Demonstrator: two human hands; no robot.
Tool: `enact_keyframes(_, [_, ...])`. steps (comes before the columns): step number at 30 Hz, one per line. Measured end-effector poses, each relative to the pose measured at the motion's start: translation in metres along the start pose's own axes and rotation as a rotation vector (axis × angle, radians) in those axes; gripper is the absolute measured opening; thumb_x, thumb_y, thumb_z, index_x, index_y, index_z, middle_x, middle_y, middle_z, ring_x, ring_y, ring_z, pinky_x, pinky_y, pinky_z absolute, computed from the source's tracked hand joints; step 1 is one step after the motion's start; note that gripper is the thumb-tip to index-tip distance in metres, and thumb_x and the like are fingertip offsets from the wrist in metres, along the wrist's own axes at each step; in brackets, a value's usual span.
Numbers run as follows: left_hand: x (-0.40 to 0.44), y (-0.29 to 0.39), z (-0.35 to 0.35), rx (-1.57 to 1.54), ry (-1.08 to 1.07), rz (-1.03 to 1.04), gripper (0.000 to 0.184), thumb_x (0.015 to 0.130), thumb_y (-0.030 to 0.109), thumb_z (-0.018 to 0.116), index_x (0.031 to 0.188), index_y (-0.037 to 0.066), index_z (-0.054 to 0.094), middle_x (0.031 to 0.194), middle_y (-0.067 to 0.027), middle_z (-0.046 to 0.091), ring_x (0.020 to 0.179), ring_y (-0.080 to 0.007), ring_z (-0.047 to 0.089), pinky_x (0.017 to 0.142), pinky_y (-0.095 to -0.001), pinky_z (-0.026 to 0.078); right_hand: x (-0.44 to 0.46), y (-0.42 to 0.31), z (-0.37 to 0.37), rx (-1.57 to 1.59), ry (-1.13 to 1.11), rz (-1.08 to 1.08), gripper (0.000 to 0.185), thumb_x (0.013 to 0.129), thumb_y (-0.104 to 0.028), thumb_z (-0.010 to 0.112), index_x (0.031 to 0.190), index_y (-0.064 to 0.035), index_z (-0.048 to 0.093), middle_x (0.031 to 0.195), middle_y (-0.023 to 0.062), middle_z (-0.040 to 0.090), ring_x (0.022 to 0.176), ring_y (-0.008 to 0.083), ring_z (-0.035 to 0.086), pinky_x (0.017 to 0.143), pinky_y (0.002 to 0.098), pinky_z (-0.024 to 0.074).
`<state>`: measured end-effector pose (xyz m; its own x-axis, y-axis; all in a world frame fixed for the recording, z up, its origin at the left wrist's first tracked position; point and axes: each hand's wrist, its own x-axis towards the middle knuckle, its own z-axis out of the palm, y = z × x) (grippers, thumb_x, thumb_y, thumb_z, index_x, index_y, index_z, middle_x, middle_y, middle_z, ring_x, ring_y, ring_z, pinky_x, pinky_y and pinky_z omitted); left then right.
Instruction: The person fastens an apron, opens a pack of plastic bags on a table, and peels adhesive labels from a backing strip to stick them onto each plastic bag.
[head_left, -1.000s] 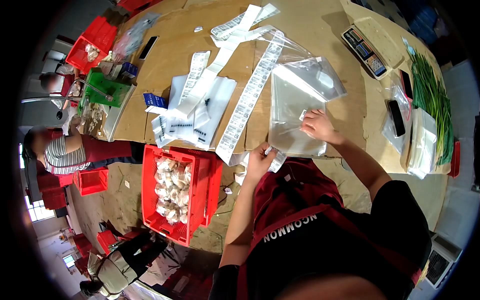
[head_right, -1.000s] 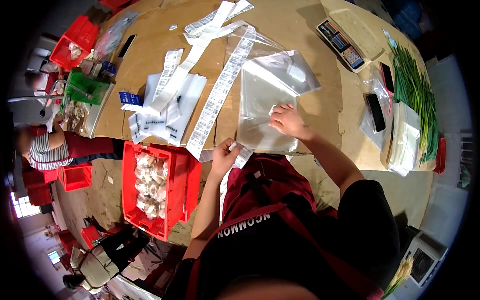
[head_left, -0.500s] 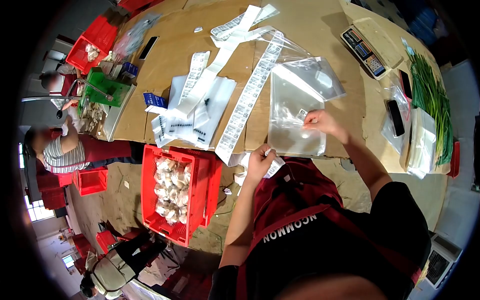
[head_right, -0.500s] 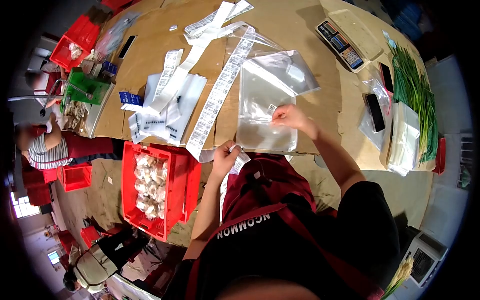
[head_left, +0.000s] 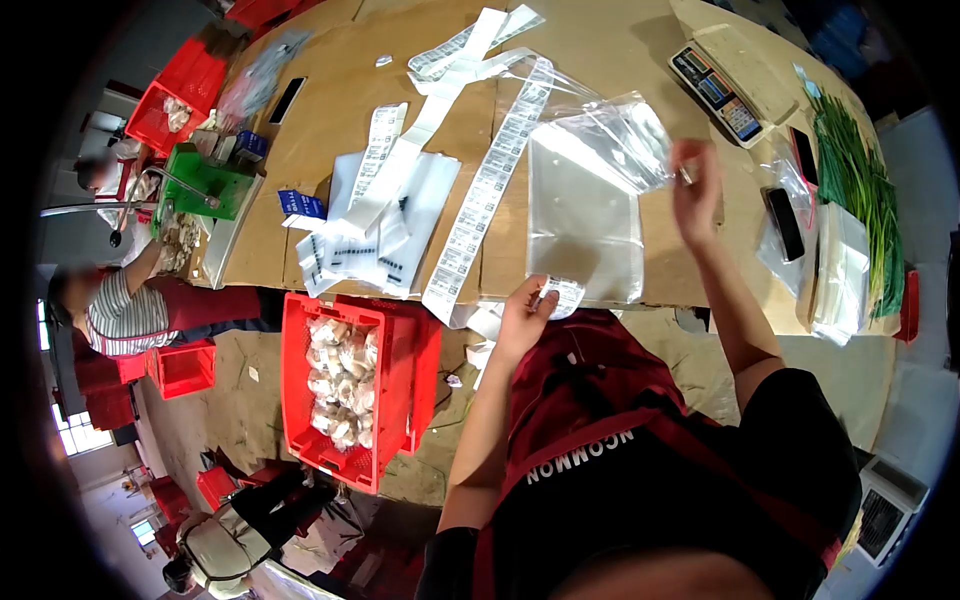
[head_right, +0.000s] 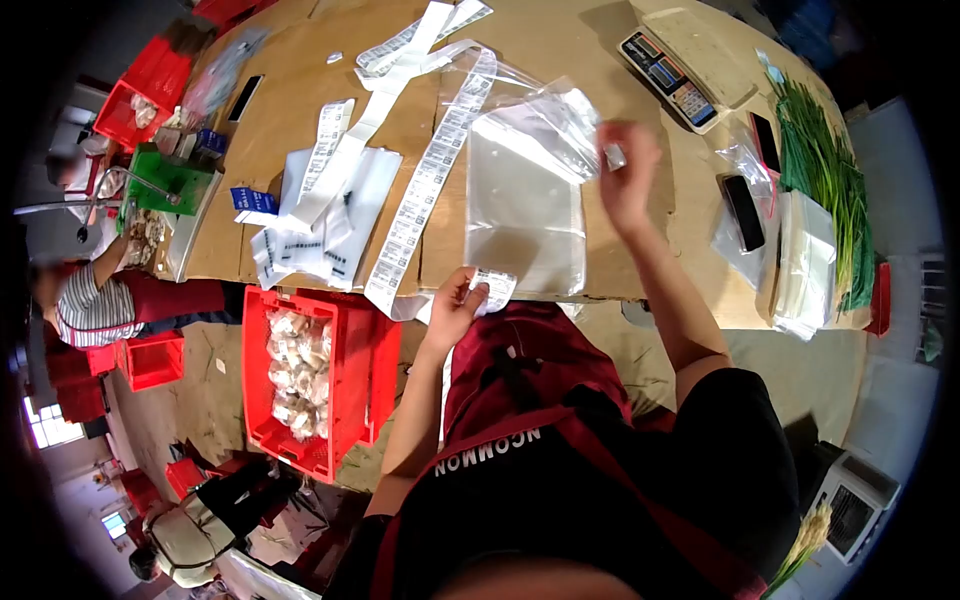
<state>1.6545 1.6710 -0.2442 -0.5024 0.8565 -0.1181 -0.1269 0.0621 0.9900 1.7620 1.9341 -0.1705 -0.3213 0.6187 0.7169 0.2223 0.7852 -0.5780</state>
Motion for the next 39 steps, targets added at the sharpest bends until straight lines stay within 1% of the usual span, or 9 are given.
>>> enact_keyframes(4, [0.006,0.018,0.009,0.077,-0.107,0.0,0.007,0.085,0.003,0.055,0.091,0.0,0.054,0.073,0.0027,0.052,0.064,-0.0023,0.042,0.054,-0.0187,0.034,-0.073,-0.039,0.017,0.445,-1.227,0.202,0.017,0.078,-0.018,0.066,0.083,-0.003,0.06,0.077,0.0049,0.061,0.073,0.0098,0.054,0.073,0.0239,0.0414])
enact_keyframes(6, [0.007,0.013,0.009,0.162,-0.104,-0.021,0.007,0.083,0.006,0.058,0.088,0.0,0.055,0.07,0.0018,0.052,0.062,-0.0018,0.041,0.052,-0.0188,0.033,-0.089,-0.047,0.018,0.599,-1.211,0.505,0.017,0.074,-0.015,0.07,0.079,-0.0024,0.06,0.071,0.0022,0.059,0.064,0.0073,0.051,0.06,0.0214,0.0418])
enact_keyframes(11, [-0.001,0.002,-0.002,0.341,0.036,-0.164,0.014,0.082,0.013,0.063,0.082,0.0,0.058,0.059,0.0046,0.047,0.051,-0.0027,0.036,0.046,-0.0188,0.031,-0.089,-0.027,0.022,0.75,-1.138,0.797,0.018,0.074,-0.015,0.07,0.077,-0.0024,0.057,0.07,-0.0002,0.057,0.066,0.007,0.05,0.061,0.0218,0.0413])
enact_keyframes(14, [0.001,0.009,0.005,-0.071,0.009,-0.03,0.01,0.086,0.01,0.058,0.085,0.001,0.056,0.063,0.0048,0.048,0.055,-0.0019,0.038,0.049,-0.0179,0.032,-0.086,-0.025,0.022,0.714,-1.096,0.567,0.017,0.077,-0.016,0.067,0.083,-0.0022,0.059,0.074,0.0019,0.059,0.072,0.0077,0.052,0.064,0.0228,0.0432])
enact_keyframes(26, [0.022,-0.009,0.011,0.107,-0.102,-0.14,0.01,0.086,0.002,0.052,0.096,0.0,0.053,0.072,0.003,0.052,0.062,-0.0029,0.043,0.054,-0.0179,0.035,-0.109,-0.042,0.023,0.537,-0.999,0.626,0.015,0.08,-0.013,0.063,0.085,0.0002,0.06,0.075,0.0068,0.063,0.068,0.0097,0.057,0.062,0.0243,0.0451])
enact_keyframes(33, [0.028,-0.001,0.009,0.251,0.146,-0.177,0.017,0.082,0.014,0.064,0.077,-0.001,0.058,0.055,0.0038,0.051,0.049,-0.0033,0.043,0.043,-0.0206,0.034,-0.097,-0.029,0.032,0.517,-0.867,0.525,0.012,0.077,-0.012,0.065,0.081,-0.0011,0.061,0.068,0.0049,0.06,0.06,0.0088,0.054,0.056,0.0247,0.0432])
enact_keyframes(36, [0.021,-0.005,-0.003,0.176,-0.035,-0.196,0.019,0.084,0.017,0.061,0.075,0.001,0.056,0.058,0.0025,0.053,0.052,-0.0021,0.043,0.045,-0.0198,0.034,-0.079,0.001,0.044,0.367,-0.635,0.459,0.02,0.076,-0.021,0.066,0.084,-0.0036,0.06,0.067,0.0058,0.061,0.058,0.013,0.056,0.054,0.0278,0.0444])
enact_keyframes(38, [0.013,-0.007,-0.003,0.157,-0.029,-0.172,0.018,0.085,0.017,0.06,0.076,0.001,0.055,0.059,0.0032,0.052,0.051,-0.0019,0.042,0.045,-0.0194,0.033,-0.077,0.017,0.048,-0.36,-1.036,0.184,0.032,0.075,-0.035,0.064,0.088,-0.0071,0.057,0.071,0.0062,0.063,0.061,0.0207,0.06,0.053,0.0316,0.0462])
enact_keyframes(39, [0.01,-0.006,-0.004,0.137,-0.023,-0.14,0.018,0.087,0.017,0.058,0.077,0.002,0.055,0.059,0.0039,0.051,0.051,-0.0017,0.041,0.045,-0.0191,0.032,-0.076,0.016,0.047,-0.358,-1.033,0.186,0.032,0.075,-0.035,0.064,0.088,-0.0071,0.057,0.071,0.0062,0.063,0.061,0.0207,0.06,0.053,0.0316,0.0462])
